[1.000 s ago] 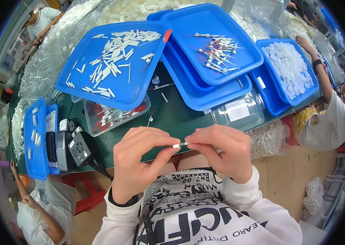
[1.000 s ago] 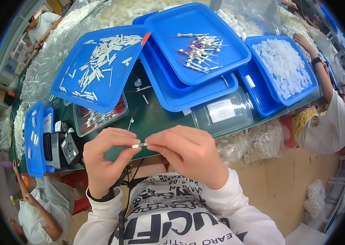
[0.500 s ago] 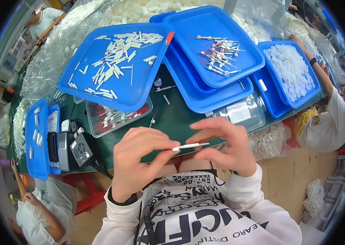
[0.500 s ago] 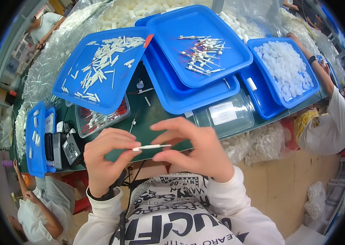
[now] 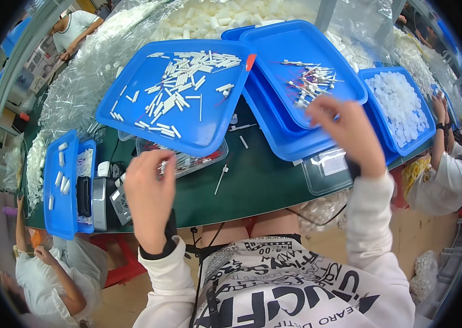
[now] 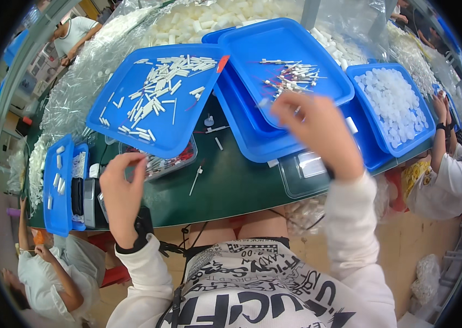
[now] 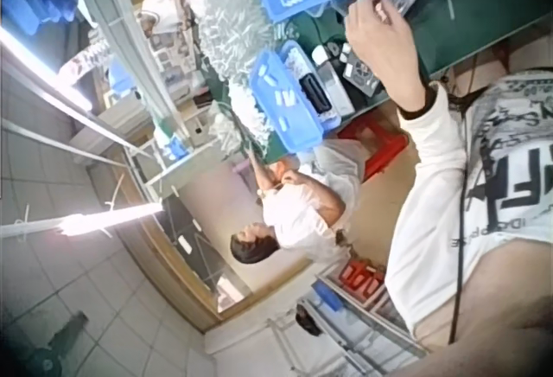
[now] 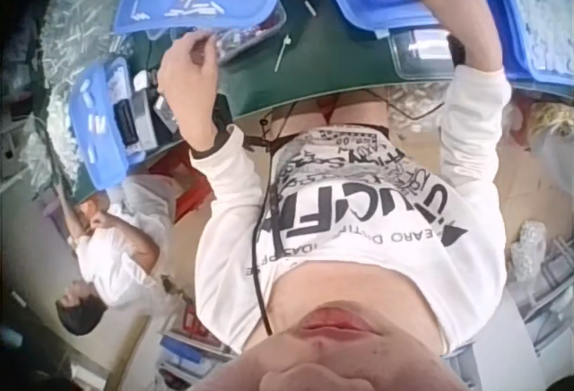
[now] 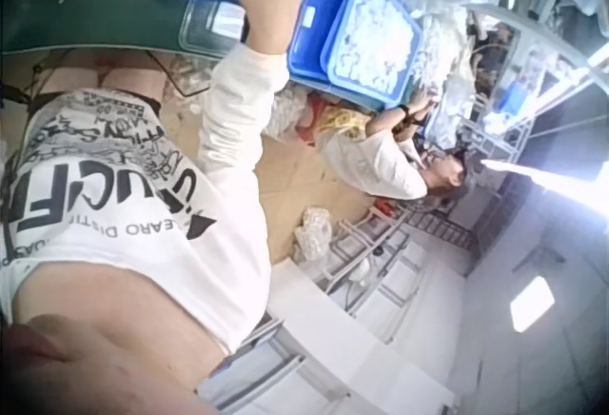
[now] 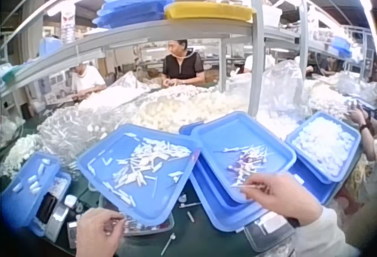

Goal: The person repeatedly picks up small white cylindrical pieces and thin metal rods from blue trays on a table. They insert the rods into the cylinders by hand and place the assembled units into a separate tray. The process is repetitive and performed one unit at a time.

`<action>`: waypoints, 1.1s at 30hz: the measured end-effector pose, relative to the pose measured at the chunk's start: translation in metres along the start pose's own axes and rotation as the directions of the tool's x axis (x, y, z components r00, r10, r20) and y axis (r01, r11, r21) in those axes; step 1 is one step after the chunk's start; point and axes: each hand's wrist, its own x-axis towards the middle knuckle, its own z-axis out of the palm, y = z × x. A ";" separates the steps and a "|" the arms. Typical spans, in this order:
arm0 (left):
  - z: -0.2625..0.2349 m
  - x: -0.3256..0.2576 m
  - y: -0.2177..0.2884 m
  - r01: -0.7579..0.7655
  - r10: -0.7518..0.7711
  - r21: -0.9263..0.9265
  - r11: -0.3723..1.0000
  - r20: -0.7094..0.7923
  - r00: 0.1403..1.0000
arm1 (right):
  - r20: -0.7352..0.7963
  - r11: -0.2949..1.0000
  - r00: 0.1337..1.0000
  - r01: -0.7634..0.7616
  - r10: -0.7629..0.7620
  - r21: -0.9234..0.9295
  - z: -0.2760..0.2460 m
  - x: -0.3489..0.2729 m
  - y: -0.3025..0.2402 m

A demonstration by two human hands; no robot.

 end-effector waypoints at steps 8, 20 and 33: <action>0.019 0.009 -0.021 -0.019 0.014 0.030 0.999 0.143 0.990 | -0.141 0.779 0.988 -0.138 0.065 -0.612 -0.023 0.099 0.086; 0.037 0.008 -0.023 -0.014 0.009 0.125 0.992 0.045 0.999 | 0.349 0.893 0.847 0.447 -0.401 -0.057 0.117 0.122 -0.083; 0.041 0.004 -0.025 -0.018 0.009 0.243 0.970 0.040 0.999 | 0.392 0.938 0.900 0.283 -0.188 -0.199 0.159 0.097 -0.105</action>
